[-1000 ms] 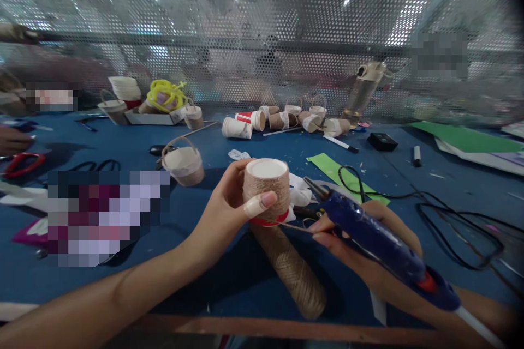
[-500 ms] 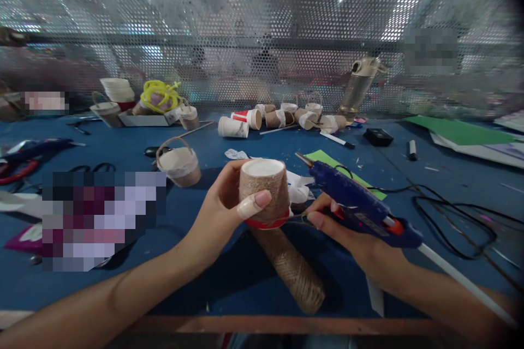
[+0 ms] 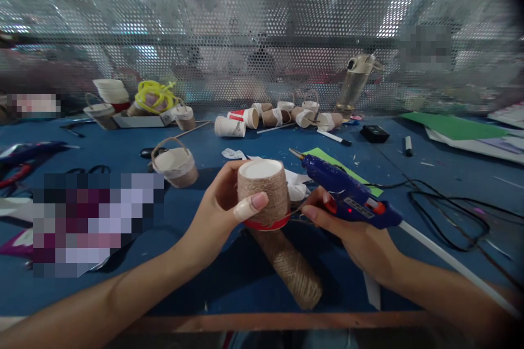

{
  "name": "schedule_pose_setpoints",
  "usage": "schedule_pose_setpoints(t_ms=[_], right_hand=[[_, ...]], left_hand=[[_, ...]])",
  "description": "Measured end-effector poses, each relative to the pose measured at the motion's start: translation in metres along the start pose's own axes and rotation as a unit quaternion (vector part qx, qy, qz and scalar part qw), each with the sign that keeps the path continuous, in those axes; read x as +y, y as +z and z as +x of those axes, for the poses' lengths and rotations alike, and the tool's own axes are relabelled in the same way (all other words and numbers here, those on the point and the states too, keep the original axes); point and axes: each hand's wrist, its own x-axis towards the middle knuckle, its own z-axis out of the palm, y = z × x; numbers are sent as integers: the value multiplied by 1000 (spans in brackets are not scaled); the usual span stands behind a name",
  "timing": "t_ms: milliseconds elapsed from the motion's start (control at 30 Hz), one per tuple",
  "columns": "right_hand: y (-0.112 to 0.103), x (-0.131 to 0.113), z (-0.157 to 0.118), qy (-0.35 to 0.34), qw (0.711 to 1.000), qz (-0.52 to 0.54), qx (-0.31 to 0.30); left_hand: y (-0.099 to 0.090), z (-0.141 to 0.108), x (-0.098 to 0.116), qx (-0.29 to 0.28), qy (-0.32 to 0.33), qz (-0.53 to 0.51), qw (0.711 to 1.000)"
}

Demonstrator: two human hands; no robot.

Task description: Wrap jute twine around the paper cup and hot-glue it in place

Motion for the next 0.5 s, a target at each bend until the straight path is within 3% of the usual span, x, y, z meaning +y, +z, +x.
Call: schedule_pose_setpoints(t_ms=[500], right_hand=[[1, -5, 1, 19, 999, 23, -13]], left_hand=[[-5, -1, -3, -51, -3, -5, 999]])
